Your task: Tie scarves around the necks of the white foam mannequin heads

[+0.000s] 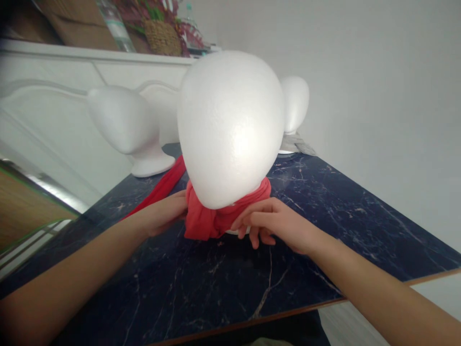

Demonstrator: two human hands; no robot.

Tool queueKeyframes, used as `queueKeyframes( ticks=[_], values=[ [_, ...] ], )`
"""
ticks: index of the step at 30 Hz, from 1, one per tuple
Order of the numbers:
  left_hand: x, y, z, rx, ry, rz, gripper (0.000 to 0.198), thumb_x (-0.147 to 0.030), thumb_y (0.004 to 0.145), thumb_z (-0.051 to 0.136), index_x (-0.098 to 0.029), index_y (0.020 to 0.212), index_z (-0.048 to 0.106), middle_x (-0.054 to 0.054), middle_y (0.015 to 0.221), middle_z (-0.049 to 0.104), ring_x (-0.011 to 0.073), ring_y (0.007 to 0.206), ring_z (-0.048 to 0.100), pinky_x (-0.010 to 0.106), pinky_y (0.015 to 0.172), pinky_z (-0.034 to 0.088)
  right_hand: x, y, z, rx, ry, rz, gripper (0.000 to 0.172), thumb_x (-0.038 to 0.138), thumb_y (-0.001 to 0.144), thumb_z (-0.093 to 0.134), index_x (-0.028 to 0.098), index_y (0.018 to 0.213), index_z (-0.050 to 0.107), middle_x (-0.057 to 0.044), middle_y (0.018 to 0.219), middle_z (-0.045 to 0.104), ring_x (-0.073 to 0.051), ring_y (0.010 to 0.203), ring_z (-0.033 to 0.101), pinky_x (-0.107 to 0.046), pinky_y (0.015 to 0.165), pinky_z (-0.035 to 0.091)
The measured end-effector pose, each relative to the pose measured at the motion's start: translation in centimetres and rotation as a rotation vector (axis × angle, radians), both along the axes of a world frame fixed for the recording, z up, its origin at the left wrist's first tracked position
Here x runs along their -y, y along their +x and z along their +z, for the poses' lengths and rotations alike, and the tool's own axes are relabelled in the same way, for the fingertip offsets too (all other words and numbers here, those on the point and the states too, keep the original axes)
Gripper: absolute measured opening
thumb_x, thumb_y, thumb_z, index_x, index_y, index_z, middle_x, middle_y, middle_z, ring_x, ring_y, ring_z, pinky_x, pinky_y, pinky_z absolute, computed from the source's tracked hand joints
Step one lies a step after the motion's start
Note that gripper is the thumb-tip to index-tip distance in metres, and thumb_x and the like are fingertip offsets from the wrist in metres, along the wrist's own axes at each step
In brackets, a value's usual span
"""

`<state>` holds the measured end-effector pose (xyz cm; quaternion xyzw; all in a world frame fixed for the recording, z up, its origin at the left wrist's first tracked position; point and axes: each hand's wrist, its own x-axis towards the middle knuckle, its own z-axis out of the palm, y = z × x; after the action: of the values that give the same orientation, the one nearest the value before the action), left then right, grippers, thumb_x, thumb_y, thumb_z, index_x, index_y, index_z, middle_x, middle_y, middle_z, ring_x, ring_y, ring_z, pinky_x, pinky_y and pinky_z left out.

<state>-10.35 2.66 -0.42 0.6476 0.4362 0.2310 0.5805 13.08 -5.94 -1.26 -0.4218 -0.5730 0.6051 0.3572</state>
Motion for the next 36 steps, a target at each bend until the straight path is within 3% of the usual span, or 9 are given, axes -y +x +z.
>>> queueKeyframes(
  ticks=[5,10,14,17,23,28,31,33,36],
  values=[
    [1.7,1.4,-0.3,0.024,-0.043,0.056,0.019,-0.031,0.073,0.061,-0.016,0.082,0.064,0.001,0.071,0.062,0.0124,0.058,0.049,0.023,0.054,0.037,0.7,-2.7,-1.1,0.065,-0.036,0.129,0.031,0.043,0.082,0.069,0.014,0.093,0.066,-0.004,0.077,0.070,-0.009,0.046,0.059,-0.015,0.034,0.032],
    [3.2,2.6,-0.4,0.007,-0.030,-0.020,0.023,-0.031,0.074,0.059,-0.015,0.087,0.069,0.000,0.064,0.061,0.0126,0.056,0.048,0.023,0.050,0.034,0.4,-3.2,-2.1,0.107,0.042,-0.092,0.029,0.039,0.081,0.071,0.016,0.070,0.058,0.005,0.051,0.055,-0.004,0.035,0.043,-0.016,0.035,0.027],
    [2.6,1.8,0.5,0.027,0.011,-0.183,0.028,-0.028,0.077,0.063,-0.018,0.101,0.073,0.003,0.093,0.073,0.0207,0.087,0.064,0.028,0.073,0.049,0.4,-1.3,-1.6,0.297,0.156,-0.109,0.027,0.033,0.086,0.061,0.017,0.065,0.056,0.004,0.049,0.052,-0.005,0.037,0.042,-0.017,0.038,0.029],
    [1.5,0.5,1.4,0.007,0.004,-0.301,0.025,-0.028,0.080,0.065,-0.019,0.100,0.076,0.004,0.099,0.074,0.0223,0.097,0.066,0.031,0.088,0.049,0.5,0.9,-0.9,0.434,0.212,-0.167,0.021,0.033,0.083,0.060,0.017,0.068,0.061,0.003,0.052,0.054,-0.008,0.039,0.046,-0.019,0.038,0.032],
    [0.2,-1.2,1.5,-0.004,-0.036,-0.271,0.017,-0.031,0.081,0.069,-0.021,0.093,0.077,0.004,0.095,0.075,0.0162,0.086,0.066,0.022,0.076,0.048,0.0,4.2,-0.4,0.538,0.325,-0.337,0.016,0.031,0.079,0.061,0.019,0.068,0.062,0.003,0.051,0.055,-0.009,0.040,0.050,-0.018,0.038,0.036],
    [1.2,-0.5,0.7,0.102,-0.221,-0.169,0.018,-0.033,0.083,0.070,-0.016,0.088,0.074,0.006,0.086,0.071,0.0149,0.078,0.064,0.022,0.073,0.050,-0.7,3.7,-0.7,0.174,0.082,-0.324,0.012,0.030,0.084,0.062,0.018,0.081,0.060,-0.001,0.061,0.066,-0.013,0.048,0.062,-0.019,0.043,0.047],
    [2.4,0.1,0.6,0.111,-0.254,-0.084,0.024,-0.037,0.083,0.070,-0.014,0.087,0.073,0.007,0.086,0.071,0.0149,0.077,0.063,0.023,0.070,0.051,-0.9,3.0,-1.2,-0.201,-0.128,-0.388,0.007,0.019,0.083,0.062,0.018,0.090,0.061,-0.005,0.078,0.073,-0.016,0.069,0.071,-0.028,0.069,0.061],
    [3.2,0.4,0.7,0.129,-0.242,-0.040,0.025,-0.039,0.085,0.068,-0.014,0.087,0.071,0.006,0.086,0.071,0.0149,0.077,0.064,0.023,0.070,0.052,-0.6,2.8,-1.7,-0.384,-0.185,-0.411,0.005,0.015,0.084,0.063,0.016,0.089,0.063,-0.006,0.088,0.075,-0.016,0.081,0.072,-0.029,0.084,0.060],
    [4.2,0.7,0.8,0.165,-0.248,0.017,0.026,-0.040,0.088,0.065,-0.015,0.090,0.069,0.005,0.086,0.071,0.0154,0.076,0.065,0.026,0.071,0.052,1.0,2.5,-2.2,-0.479,-0.320,-0.341,0.013,0.023,0.087,0.066,0.013,0.095,0.069,-0.010,0.100,0.075,-0.017,0.093,0.072,-0.026,0.092,0.057]
  ],
)
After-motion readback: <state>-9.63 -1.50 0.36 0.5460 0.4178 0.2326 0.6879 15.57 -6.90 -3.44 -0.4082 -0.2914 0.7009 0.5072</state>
